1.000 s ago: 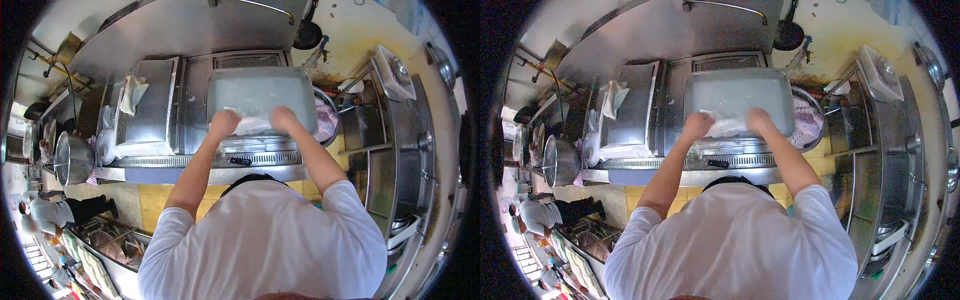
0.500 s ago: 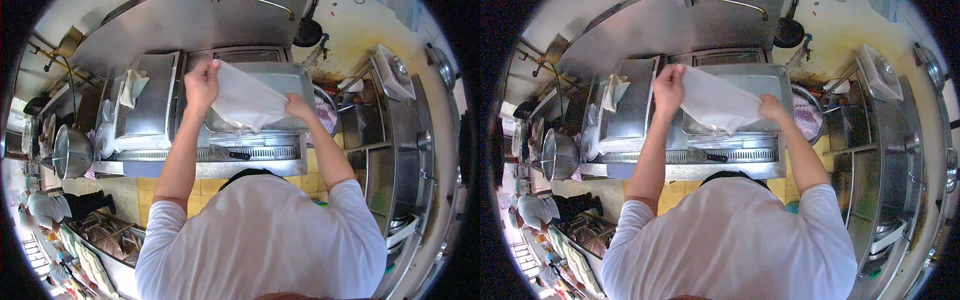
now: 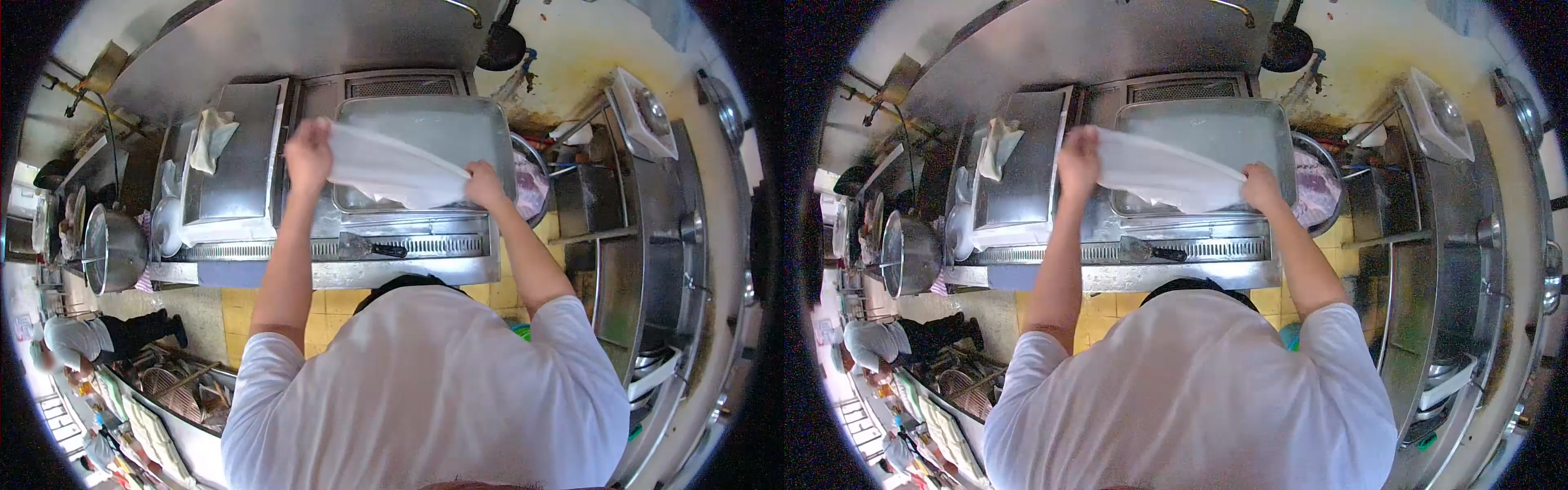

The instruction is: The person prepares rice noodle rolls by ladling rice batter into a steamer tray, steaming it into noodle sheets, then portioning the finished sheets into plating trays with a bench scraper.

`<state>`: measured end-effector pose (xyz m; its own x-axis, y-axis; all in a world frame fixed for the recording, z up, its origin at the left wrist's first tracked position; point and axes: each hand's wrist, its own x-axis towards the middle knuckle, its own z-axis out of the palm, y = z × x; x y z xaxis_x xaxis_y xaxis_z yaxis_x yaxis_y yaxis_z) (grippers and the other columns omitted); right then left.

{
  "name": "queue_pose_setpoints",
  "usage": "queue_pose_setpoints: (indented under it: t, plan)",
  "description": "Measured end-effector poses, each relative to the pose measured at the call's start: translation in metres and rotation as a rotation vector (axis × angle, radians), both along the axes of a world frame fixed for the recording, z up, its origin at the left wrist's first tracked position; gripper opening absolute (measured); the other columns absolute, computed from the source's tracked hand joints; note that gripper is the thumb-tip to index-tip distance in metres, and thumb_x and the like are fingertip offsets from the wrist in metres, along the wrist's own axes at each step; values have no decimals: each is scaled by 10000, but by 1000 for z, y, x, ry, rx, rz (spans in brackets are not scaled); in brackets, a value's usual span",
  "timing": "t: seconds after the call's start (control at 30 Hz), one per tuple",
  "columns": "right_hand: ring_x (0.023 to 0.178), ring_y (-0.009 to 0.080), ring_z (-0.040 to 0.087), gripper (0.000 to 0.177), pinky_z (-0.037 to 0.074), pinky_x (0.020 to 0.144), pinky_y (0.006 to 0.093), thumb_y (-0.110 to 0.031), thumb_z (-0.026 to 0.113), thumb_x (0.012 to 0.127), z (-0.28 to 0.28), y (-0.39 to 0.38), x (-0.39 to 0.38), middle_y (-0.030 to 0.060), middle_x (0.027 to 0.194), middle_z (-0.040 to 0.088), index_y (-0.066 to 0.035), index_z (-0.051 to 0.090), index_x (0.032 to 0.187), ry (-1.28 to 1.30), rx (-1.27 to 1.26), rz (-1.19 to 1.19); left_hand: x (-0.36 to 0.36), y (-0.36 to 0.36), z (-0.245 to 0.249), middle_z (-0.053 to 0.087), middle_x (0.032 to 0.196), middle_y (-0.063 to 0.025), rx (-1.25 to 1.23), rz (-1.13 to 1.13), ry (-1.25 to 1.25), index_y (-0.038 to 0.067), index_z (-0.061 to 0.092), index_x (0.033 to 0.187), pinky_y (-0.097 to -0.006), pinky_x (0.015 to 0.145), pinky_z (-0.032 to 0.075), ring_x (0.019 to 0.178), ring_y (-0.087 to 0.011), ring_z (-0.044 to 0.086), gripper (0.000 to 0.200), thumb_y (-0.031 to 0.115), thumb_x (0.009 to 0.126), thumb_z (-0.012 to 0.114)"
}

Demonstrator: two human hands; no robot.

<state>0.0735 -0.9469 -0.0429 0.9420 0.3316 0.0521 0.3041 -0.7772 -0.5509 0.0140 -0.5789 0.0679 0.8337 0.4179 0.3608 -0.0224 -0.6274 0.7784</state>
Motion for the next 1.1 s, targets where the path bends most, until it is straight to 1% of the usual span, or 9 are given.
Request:
queue_pose_setpoints:
  t: [0.17,0.3,0.33,0.47,0.5,0.57,0.67,0.77,1.1]
  plan:
    - [942,433,658,209,520,867,520,-114,558,828,1,18,-18,256,984,693,2,698,929,-278,-75,125,-21,-38,-110,713,898,-175,429,-563,391,87,742,915,-495,827,536,919,-393,673,245,296,904,614]
    - [949,444,650,262,524,873,505,-198,545,872,-8,14,5,258,1001,690,9,701,907,201,-421,54,-10,-59,-114,716,936,-198,317,-452,621,66,743,912,-452,792,540,875,-405,680,276,335,887,687]
    - [956,450,645,294,526,882,494,-227,544,883,8,18,8,263,1010,686,20,700,912,259,-483,45,-1,-62,-97,707,893,-192,241,-429,546,60,739,908,-427,766,534,844,-370,683,288,344,885,696]
    - [862,239,701,277,554,794,362,-242,688,890,60,62,20,147,876,728,33,710,919,63,440,80,20,-88,-17,685,806,-113,-84,-412,343,23,723,923,-326,711,495,754,-196,634,324,345,924,687]
    - [862,239,701,277,554,794,362,-242,688,890,78,77,18,147,876,728,33,710,919,59,440,87,27,-94,-10,685,806,-113,-84,-406,338,23,723,923,-326,711,495,754,-196,634,324,345,924,687]
    - [797,116,628,213,512,700,303,-198,725,900,124,97,10,48,816,688,12,706,931,270,818,225,34,-105,-1,665,809,-31,-545,-536,163,3,712,940,-274,694,465,771,-95,553,332,318,994,624]
    - [689,140,558,212,462,638,323,-231,719,887,162,96,2,87,726,633,-21,698,872,247,453,25,27,-107,16,665,846,-4,-780,-600,158,-10,698,973,-258,685,469,779,-68,561,344,310,1028,585]
    - [732,74,534,147,428,634,255,-138,645,958,159,95,-2,-6,798,627,-3,671,908,213,517,86,8,-112,22,663,903,8,-1049,-651,239,19,692,995,-251,713,463,799,-66,557,312,313,1024,594]
    - [722,71,528,137,443,637,255,-125,626,970,166,101,-9,-12,786,622,-7,665,913,121,700,69,12,-89,-9,671,867,-58,-1454,-942,62,36,658,923,-293,780,509,817,-152,641,78,7,863,696]
